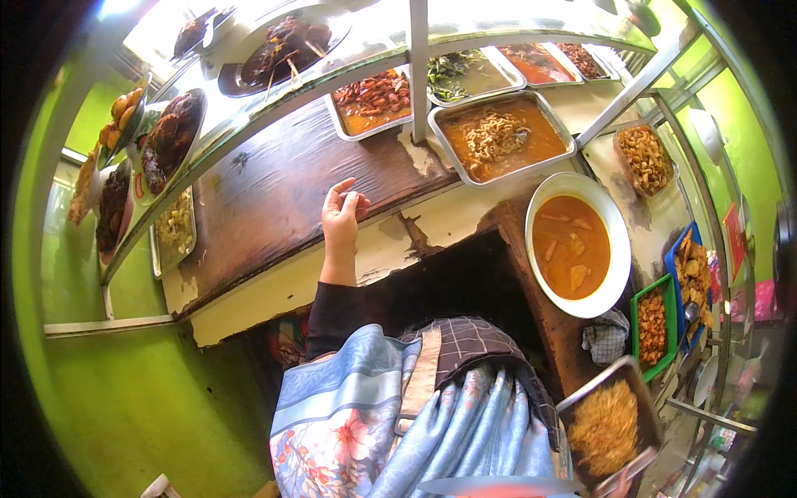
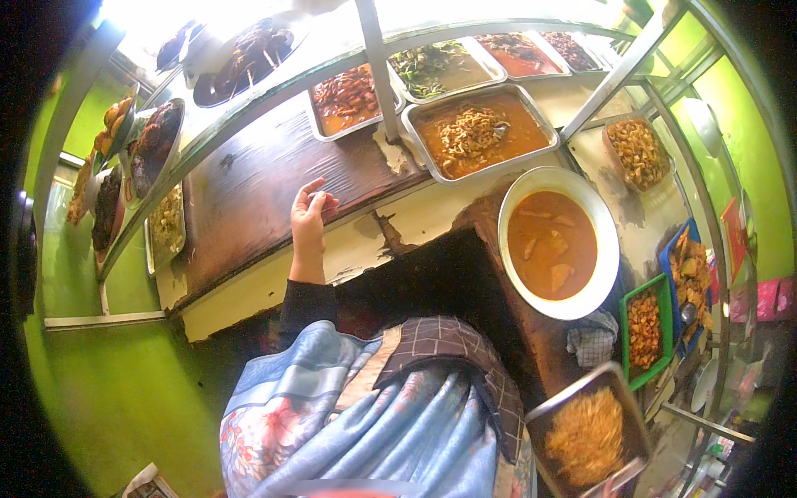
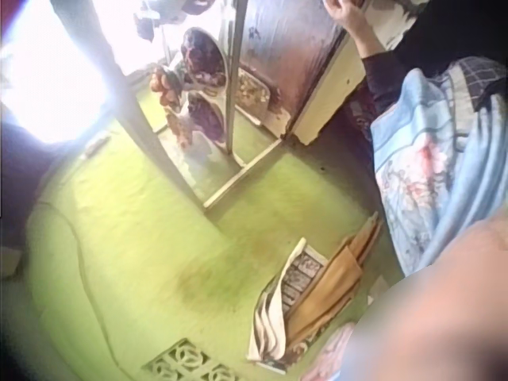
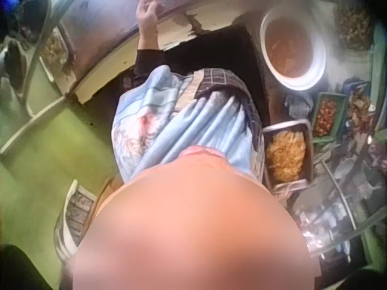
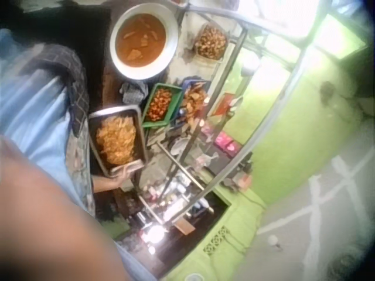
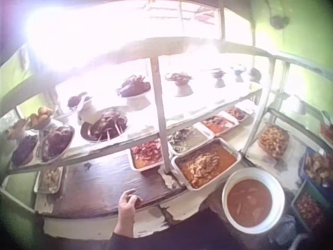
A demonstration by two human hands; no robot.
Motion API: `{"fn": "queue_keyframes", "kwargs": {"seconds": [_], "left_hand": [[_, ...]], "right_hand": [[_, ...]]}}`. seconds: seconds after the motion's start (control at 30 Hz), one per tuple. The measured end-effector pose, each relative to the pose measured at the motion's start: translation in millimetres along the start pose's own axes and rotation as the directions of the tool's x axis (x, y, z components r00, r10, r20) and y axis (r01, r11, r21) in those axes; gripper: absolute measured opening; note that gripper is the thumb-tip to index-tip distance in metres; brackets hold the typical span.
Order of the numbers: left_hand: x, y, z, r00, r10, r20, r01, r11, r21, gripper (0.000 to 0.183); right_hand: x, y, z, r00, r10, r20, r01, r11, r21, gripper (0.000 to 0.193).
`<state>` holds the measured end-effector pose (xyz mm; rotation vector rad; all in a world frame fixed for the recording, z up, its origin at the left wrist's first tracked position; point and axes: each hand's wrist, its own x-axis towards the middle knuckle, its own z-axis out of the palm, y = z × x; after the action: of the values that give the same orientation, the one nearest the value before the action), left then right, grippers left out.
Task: The person washes sliced potatoes in a sink, then transfers cooked noodles from a wok into a metal tray. They carry the tray to a display counter and arrange it among other prepared dishes.
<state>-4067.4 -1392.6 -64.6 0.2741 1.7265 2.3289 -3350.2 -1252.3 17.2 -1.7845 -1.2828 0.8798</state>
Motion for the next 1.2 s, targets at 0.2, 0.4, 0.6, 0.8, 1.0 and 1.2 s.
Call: {"fn": "queue_keyframes", "kwargs": {"seconds": [0.2, 0.4, 0.6, 0.8, 1.0, 1.2], "left_hand": [[-23, -2, -37, 1.0, -0.003, -0.028, 0.001, 0.999, -0.052, 0.024], [-73, -10, -96, 0.999, -0.038, -0.02, 0.039, 0.997, 0.061, 0.023], [-136, -16, -93, 0.848, -0.369, 0.381, 0.331, 0.929, 0.164, 0.028], [-104, -21, -47, 0.989, 0.047, -0.138, -0.063, 0.992, -0.111, 0.066], [-22, -2, -100, 0.929, -0.055, -0.365, 0.129, 0.975, 0.181, 0.032], [95, 17, -177, 0.942, -0.013, -0.335, 0.207, 0.809, 0.55, 0.025]], "right_hand": [[80, -103, 121, 0.936, -0.196, 0.293, 0.183, 0.98, 0.074, 0.061], [28, -197, 363, 0.646, -0.31, 0.697, 0.152, 0.948, 0.281, 0.044], [-111, -204, 523, 0.308, -0.226, 0.924, -0.154, 0.947, 0.283, 0.029], [-227, -194, 596, 0.153, -0.107, 0.982, -0.296, 0.944, 0.149, 0.033], [-212, -217, 577, -0.215, -0.037, 0.976, -0.067, 0.997, 0.023, 0.046], [-130, -224, 516, -0.362, 0.066, 0.93, 0.267, 0.963, 0.036, 0.046]]}}
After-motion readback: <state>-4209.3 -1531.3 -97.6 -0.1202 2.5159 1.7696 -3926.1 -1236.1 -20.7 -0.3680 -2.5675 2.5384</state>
